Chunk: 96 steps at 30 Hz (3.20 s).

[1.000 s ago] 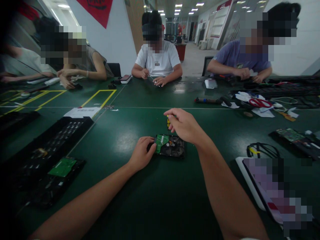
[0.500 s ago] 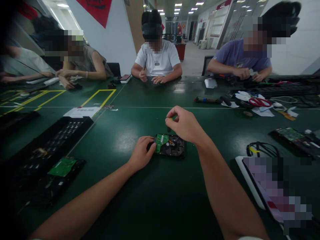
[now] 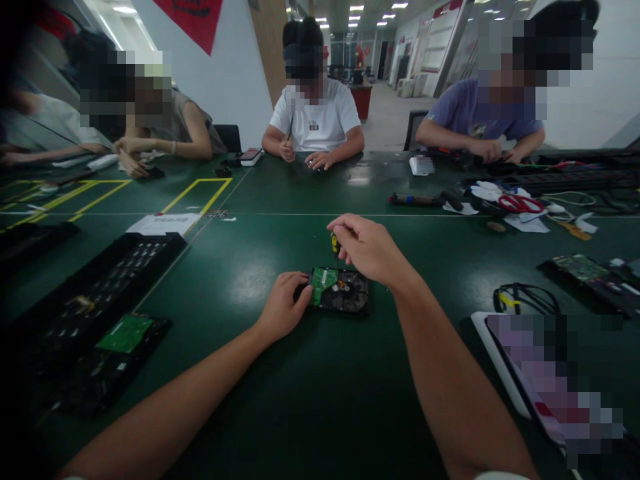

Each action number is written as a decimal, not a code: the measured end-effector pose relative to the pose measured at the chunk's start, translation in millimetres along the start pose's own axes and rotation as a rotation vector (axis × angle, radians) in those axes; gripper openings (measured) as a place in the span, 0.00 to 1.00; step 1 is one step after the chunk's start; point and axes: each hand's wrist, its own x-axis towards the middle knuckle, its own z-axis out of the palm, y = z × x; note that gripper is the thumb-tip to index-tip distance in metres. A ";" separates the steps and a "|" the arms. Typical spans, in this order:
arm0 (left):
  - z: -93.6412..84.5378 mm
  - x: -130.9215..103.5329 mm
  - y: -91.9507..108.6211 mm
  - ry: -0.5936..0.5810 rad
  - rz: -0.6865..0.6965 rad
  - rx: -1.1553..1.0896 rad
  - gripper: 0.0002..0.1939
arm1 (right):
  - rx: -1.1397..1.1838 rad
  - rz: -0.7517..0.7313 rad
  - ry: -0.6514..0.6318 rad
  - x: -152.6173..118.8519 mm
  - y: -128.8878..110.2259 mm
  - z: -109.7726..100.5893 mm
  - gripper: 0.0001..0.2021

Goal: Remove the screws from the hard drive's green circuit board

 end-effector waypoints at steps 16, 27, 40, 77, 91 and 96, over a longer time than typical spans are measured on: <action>-1.1 1.2 1.9 0.004 0.012 0.001 0.06 | -0.034 -0.019 0.066 -1.3 -1.2 -2.0 0.10; 1.3 -0.3 -1.9 0.005 0.011 0.011 0.07 | 0.023 -0.016 -0.007 -0.1 -1.6 1.2 0.13; 0.3 1.0 1.2 0.008 0.021 0.008 0.06 | -0.038 -0.035 0.073 -2.1 -0.5 -0.8 0.08; 2.1 -0.6 -3.0 0.008 0.020 0.017 0.07 | 0.051 -0.012 -0.018 0.1 2.2 0.0 0.14; 0.4 0.3 -1.6 0.007 0.013 0.009 0.07 | -0.089 0.012 0.103 -0.3 4.9 -5.1 0.11; 0.5 0.0 -1.1 0.003 0.009 0.010 0.07 | -0.041 -0.012 0.043 -0.1 1.6 -3.2 0.14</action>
